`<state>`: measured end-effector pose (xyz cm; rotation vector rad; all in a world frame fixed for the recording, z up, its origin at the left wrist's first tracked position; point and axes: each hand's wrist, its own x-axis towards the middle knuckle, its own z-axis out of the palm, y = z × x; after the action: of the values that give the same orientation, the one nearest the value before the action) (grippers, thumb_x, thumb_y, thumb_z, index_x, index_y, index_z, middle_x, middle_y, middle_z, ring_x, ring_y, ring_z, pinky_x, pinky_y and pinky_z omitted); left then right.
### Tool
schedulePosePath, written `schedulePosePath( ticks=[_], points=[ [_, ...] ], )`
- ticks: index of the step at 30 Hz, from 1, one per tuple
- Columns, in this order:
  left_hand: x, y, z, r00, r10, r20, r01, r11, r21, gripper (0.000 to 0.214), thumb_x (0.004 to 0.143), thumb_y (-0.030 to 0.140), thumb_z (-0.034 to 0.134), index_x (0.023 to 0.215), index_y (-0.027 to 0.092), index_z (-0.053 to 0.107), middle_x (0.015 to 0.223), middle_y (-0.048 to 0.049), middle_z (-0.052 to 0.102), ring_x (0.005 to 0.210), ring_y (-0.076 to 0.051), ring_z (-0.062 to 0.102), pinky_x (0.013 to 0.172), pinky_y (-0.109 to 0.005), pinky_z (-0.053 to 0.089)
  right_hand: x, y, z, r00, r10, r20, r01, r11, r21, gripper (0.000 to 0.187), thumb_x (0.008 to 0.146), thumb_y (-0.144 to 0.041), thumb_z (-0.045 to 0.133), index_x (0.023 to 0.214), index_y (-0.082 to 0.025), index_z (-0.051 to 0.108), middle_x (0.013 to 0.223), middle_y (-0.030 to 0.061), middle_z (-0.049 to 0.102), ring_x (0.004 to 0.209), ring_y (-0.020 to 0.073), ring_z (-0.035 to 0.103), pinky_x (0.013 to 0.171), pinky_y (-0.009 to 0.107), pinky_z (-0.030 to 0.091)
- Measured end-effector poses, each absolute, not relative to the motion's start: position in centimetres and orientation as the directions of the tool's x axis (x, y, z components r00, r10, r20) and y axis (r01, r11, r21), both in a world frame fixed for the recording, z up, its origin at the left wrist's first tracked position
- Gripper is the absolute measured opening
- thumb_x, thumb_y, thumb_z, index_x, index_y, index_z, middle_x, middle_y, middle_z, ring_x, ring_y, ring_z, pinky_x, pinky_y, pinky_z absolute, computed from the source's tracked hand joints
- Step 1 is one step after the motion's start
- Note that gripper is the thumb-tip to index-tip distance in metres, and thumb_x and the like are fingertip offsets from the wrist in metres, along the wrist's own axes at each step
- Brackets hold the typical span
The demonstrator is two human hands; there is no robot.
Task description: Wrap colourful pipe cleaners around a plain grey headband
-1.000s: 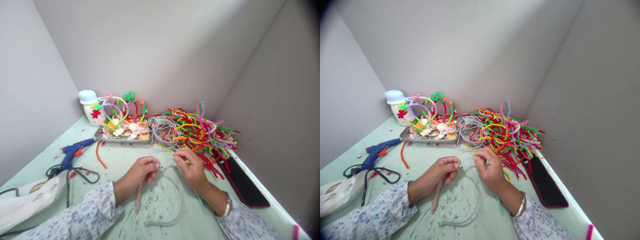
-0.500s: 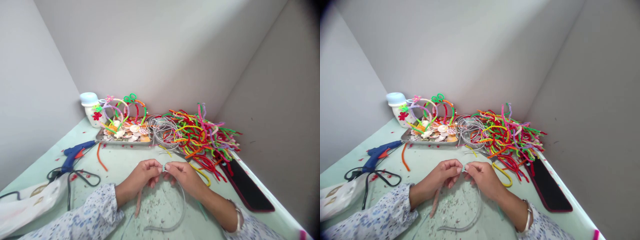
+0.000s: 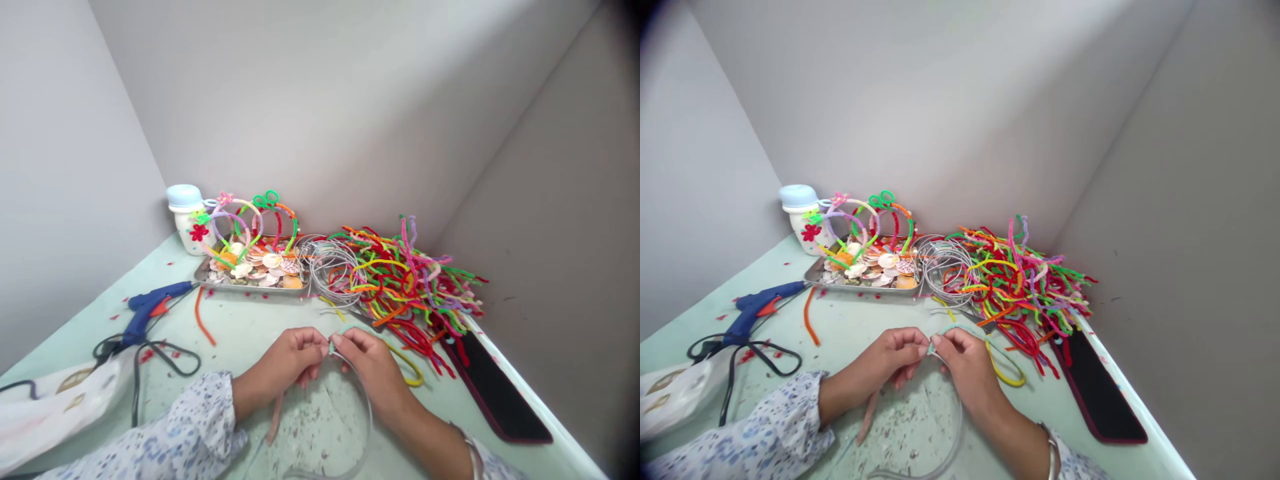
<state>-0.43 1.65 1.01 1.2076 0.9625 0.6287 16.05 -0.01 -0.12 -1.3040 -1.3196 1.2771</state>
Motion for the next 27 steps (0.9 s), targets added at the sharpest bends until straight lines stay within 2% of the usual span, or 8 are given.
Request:
schedulePosePath(
  ticks=[7, 18, 24, 27],
  points=[
    [-0.46, 1.48, 1.27, 0.485, 0.836, -0.258, 0.123, 0.227, 0.966, 0.016, 0.078, 0.027, 0.052, 0.082, 0.014, 0.06, 0.043, 0.0076, 0.044, 0.033, -0.004, 0.033, 0.035, -0.015, 0.027, 15.79, -0.68, 0.48, -0.026, 1.0, -0.002, 0.247, 0.005, -0.969, 0.029, 0.083, -0.041, 0.054, 0.066, -0.018, 0.054, 0.057, -0.0036, 0.046, 0.055, 0.0119, 0.041, 0.052, 0.024, 0.033],
    [-0.38, 1.32, 0.94, 0.427, 0.866, -0.26, 0.117, 0.232, 0.966, 0.02, 0.079, 0.031, 0.052, 0.086, 0.015, 0.062, 0.043, 0.0077, 0.043, 0.033, -0.005, 0.032, 0.035, -0.015, 0.026, 15.95, -1.01, -0.18, 0.0, 0.99, 0.139, 0.301, 0.133, -0.944, 0.027, 0.084, -0.04, 0.055, 0.07, -0.017, 0.058, 0.068, 0.0011, 0.055, 0.064, 0.0152, 0.049, 0.06, 0.026, 0.039],
    [-0.32, 1.34, 1.07, 0.416, 0.869, -0.267, 0.122, 0.238, 0.964, 0.019, 0.079, 0.031, 0.053, 0.085, 0.015, 0.062, 0.043, 0.0076, 0.044, 0.033, -0.004, 0.033, 0.035, -0.015, 0.027, 15.94, -0.98, -0.38, -0.034, 0.991, 0.126, 0.281, 0.13, -0.951, 0.026, 0.086, -0.04, 0.052, 0.071, -0.019, 0.056, 0.065, -0.0008, 0.051, 0.06, 0.0141, 0.046, 0.057, 0.025, 0.038],
    [-0.33, 1.39, 0.95, 0.402, 0.874, -0.274, 0.101, 0.255, 0.961, 0.02, 0.078, 0.032, 0.054, 0.085, 0.014, 0.061, 0.043, 0.0075, 0.044, 0.032, -0.004, 0.033, 0.034, -0.015, 0.027, 15.95, -1.05, -0.2, -0.093, 0.99, 0.105, 0.233, 0.124, -0.965, 0.022, 0.086, -0.038, 0.053, 0.076, -0.019, 0.056, 0.068, -0.0001, 0.056, 0.062, 0.0144, 0.049, 0.058, 0.025, 0.04]
  ],
)
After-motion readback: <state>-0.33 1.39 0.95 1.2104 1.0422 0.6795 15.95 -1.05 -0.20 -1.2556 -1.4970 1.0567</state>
